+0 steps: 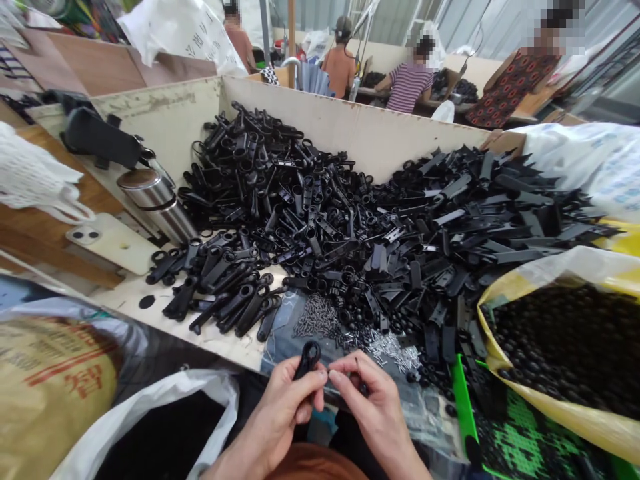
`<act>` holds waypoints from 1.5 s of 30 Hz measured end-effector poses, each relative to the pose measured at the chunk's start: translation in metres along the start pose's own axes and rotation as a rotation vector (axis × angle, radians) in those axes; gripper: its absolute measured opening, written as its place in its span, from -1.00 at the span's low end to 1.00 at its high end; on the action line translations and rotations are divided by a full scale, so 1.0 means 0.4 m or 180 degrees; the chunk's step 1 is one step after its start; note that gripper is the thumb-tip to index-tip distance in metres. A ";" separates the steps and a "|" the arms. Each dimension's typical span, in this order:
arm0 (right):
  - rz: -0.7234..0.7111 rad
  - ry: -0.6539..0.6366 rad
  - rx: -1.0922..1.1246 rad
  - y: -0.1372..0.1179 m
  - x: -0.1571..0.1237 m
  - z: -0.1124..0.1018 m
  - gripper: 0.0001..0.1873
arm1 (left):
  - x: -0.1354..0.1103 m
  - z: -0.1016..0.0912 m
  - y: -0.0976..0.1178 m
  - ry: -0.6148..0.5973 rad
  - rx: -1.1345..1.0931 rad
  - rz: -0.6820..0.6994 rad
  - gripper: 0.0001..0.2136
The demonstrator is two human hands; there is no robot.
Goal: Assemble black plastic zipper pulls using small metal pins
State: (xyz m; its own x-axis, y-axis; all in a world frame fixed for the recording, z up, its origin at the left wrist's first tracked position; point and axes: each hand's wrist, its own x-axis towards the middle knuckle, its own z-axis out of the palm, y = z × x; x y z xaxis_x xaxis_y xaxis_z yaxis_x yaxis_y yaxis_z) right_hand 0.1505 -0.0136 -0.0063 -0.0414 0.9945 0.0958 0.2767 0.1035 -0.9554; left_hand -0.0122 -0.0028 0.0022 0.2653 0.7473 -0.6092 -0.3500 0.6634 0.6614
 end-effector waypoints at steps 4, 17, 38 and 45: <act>-0.0649 0.0017 -0.0199 -0.003 -0.003 -0.011 -0.87 | 0.002 0.009 -0.002 -0.0002 -0.0507 -0.0377 -0.63; -0.1092 0.0079 -0.0664 0.011 -0.019 -0.046 -0.83 | -0.004 0.041 -0.012 0.0125 -0.1051 -0.0851 -0.67; -0.1242 -0.0171 -0.1040 0.005 -0.012 -0.074 -0.88 | -0.039 0.049 -0.001 -0.0284 0.0658 -0.0309 -0.36; -0.1170 -0.0142 -0.0968 0.004 -0.010 -0.070 -0.88 | -0.049 0.046 0.007 -0.0148 0.0857 -0.0350 -0.33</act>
State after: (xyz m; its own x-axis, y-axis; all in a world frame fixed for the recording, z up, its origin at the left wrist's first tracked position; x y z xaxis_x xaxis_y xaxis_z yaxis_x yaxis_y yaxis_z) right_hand 0.1778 -0.0169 -0.0002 -0.2285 0.8905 0.3935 0.5041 0.4540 -0.7347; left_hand -0.0016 -0.0149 0.0239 0.3315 0.6672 -0.6671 -0.0676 0.7221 0.6885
